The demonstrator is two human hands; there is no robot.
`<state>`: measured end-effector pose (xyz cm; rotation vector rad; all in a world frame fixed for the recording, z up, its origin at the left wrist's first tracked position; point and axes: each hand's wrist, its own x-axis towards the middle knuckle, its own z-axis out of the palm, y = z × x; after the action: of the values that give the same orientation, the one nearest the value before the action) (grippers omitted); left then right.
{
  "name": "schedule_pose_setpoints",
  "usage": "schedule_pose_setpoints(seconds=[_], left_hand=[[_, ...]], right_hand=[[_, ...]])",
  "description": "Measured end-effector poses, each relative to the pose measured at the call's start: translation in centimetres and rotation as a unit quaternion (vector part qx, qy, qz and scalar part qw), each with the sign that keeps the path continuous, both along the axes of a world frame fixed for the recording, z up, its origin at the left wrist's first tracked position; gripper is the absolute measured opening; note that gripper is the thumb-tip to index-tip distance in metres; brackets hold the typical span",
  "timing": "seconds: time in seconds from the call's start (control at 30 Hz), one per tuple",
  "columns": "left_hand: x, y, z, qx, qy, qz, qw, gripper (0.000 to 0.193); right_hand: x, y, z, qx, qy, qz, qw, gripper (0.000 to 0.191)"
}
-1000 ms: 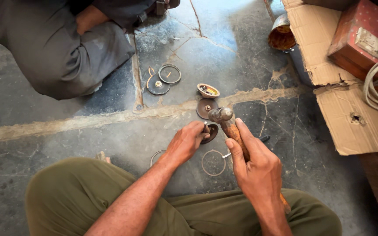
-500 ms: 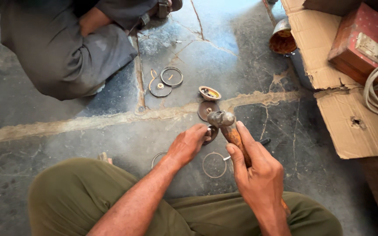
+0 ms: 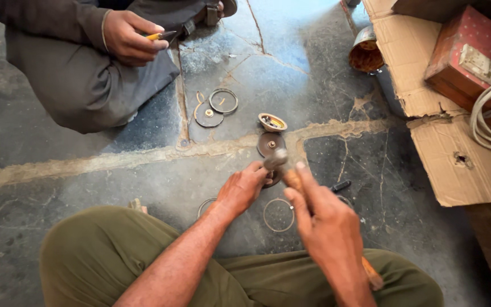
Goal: The person sits on the floor and uses a hammer to repeatedly strike a small metal component held in place by a screwdriver. Another person nearby handles similar parts and tools. The camera wearer continues hammering the same component throughout the clip.
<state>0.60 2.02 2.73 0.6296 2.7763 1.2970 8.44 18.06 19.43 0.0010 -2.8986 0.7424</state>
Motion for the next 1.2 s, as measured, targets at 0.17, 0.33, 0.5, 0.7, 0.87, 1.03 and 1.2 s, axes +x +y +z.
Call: schedule_pose_setpoints(seconds=[0.17, 0.33, 0.5, 0.7, 0.87, 1.03, 1.2], left_hand=[[-0.1, 0.0, 0.0, -0.009, -0.010, 0.003, 1.000, 0.016], [-0.1, -0.1, 0.2, -0.003, -0.019, -0.003, 1.000, 0.021], [-0.2, 0.0, 0.1, -0.012, 0.004, -0.008, 1.000, 0.022], [-0.2, 0.0, -0.3, -0.021, -0.011, 0.003, 1.000, 0.020], [-0.5, -0.2, -0.5, 0.010, -0.017, 0.014, 1.000, 0.021], [-0.6, -0.3, 0.0, 0.045, -0.037, 0.054, 0.997, 0.012], [-0.6, -0.1, 1.2, 0.104, -0.058, 0.066, 0.991, 0.013]], right_hand=[[0.2, -0.1, -0.5, 0.003, -0.007, -0.004, 1.000, 0.047], [-0.3, 0.2, -0.9, 0.021, -0.023, -0.012, 0.999, 0.047], [0.6, 0.3, 0.8, -0.066, 0.120, -0.001, 0.991, 0.046], [0.8, 0.0, 1.1, -0.088, 0.111, 0.001, 0.990, 0.036], [-0.3, 0.2, -0.9, 0.026, -0.009, -0.015, 1.000, 0.044], [0.1, 1.2, -1.0, -0.034, 0.131, 0.003, 0.991, 0.042], [-0.2, 1.8, -0.8, -0.015, 0.094, -0.020, 0.995, 0.043]])
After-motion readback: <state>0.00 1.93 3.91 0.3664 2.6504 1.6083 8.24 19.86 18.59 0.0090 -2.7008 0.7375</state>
